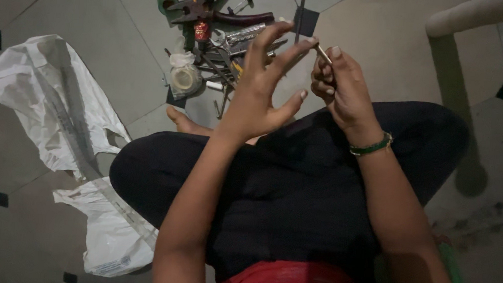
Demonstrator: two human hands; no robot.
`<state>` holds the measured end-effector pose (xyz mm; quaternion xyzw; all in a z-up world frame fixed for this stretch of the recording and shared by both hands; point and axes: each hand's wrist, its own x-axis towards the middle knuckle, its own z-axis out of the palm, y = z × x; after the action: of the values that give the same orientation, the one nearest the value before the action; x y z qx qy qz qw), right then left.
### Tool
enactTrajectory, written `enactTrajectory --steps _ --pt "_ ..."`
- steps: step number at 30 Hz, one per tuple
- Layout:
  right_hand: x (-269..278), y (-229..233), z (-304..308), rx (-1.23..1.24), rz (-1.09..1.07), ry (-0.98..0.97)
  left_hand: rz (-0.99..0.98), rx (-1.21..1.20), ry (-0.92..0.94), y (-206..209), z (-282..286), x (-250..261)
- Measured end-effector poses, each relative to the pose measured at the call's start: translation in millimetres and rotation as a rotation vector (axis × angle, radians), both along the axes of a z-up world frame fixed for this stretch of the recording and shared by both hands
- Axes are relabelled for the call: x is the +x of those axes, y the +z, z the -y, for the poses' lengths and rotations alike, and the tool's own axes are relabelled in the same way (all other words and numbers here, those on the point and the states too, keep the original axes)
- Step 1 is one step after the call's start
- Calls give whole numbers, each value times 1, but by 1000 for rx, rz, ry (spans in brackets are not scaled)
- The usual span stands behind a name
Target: The person sits on the floor and assembles small metal hardware components. They use a screwdriver to tighten a screw into a metal fitting, then attach a nut to the threaded end. The person handles various tools and parts scattered on the floor, including pliers and wrenches.
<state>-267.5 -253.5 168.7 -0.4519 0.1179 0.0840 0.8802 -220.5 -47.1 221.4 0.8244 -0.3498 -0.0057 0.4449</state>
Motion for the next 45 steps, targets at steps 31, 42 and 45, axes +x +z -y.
enactTrajectory --steps 31,42,45 --pt "-2 16 9 -70 90 -209 332 539 -40 -165 22 18" --pt "27 -100 59 -833 -290 -386 326 413 3 -162 16 5" --pt "32 -127 57 -978 -317 -232 274 567 -55 -168 22 9"
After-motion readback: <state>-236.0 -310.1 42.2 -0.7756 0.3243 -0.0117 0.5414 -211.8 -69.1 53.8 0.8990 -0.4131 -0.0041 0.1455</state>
